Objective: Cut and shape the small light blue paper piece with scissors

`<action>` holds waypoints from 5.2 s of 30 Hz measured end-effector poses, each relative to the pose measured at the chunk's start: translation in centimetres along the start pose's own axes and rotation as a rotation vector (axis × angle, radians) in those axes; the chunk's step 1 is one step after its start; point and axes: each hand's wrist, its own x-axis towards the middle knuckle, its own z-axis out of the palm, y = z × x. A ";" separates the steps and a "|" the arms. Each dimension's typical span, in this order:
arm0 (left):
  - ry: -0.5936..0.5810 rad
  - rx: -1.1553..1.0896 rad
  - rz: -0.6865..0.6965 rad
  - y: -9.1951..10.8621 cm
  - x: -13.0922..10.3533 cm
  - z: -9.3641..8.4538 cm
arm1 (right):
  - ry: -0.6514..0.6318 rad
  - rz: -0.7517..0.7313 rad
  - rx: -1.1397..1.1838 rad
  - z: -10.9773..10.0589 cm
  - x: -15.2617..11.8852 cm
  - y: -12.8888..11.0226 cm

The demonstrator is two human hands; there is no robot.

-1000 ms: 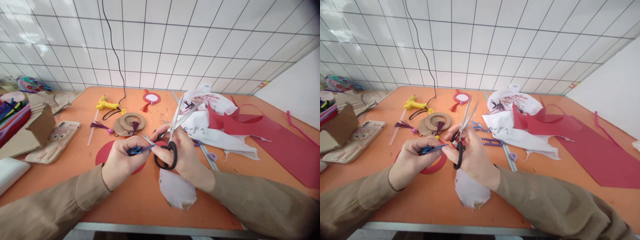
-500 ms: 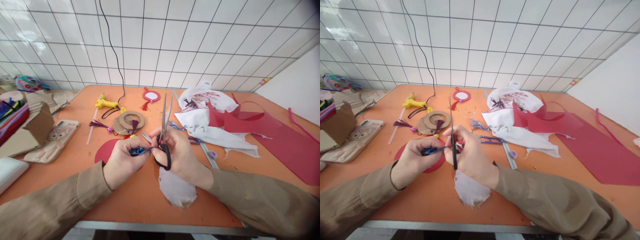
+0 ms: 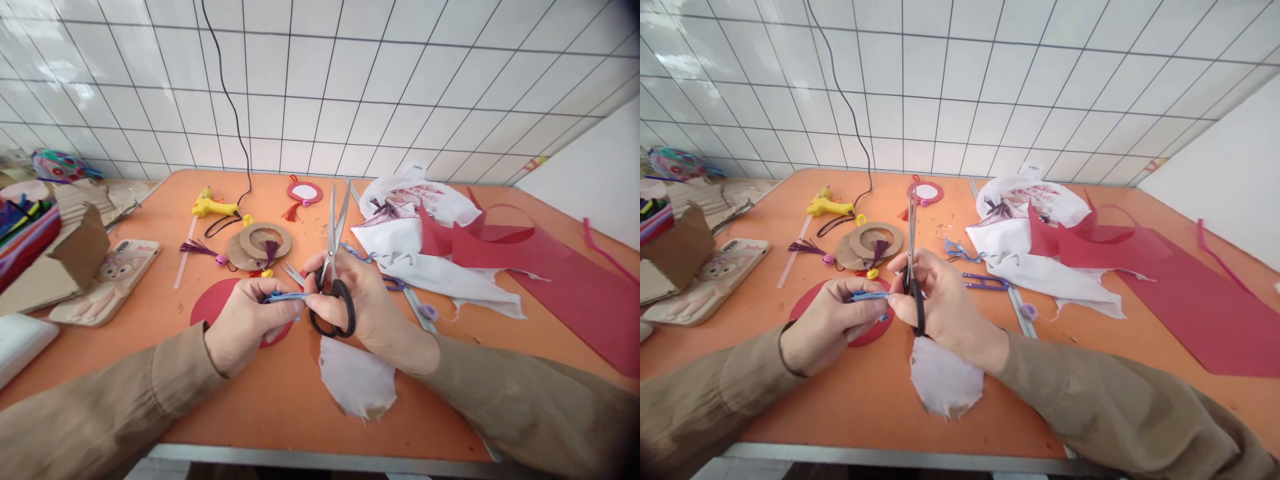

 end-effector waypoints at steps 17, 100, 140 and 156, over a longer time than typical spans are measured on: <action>0.132 -0.241 0.103 1.5 0.4 -0.9 | -0.305 -0.012 -0.220 -1.5 -1.7 -0.9; 0.149 0.056 0.013 2.6 0.3 -1.3 | -0.387 0.106 -0.503 -1.2 -1.0 -1.0; 0.119 -0.037 0.028 2.7 0.3 -1.1 | -0.391 0.180 -0.352 -1.0 -1.3 -0.7; 0.126 -0.027 0.028 2.6 0.3 -1.2 | -0.379 0.195 -0.330 -0.9 -1.4 -0.9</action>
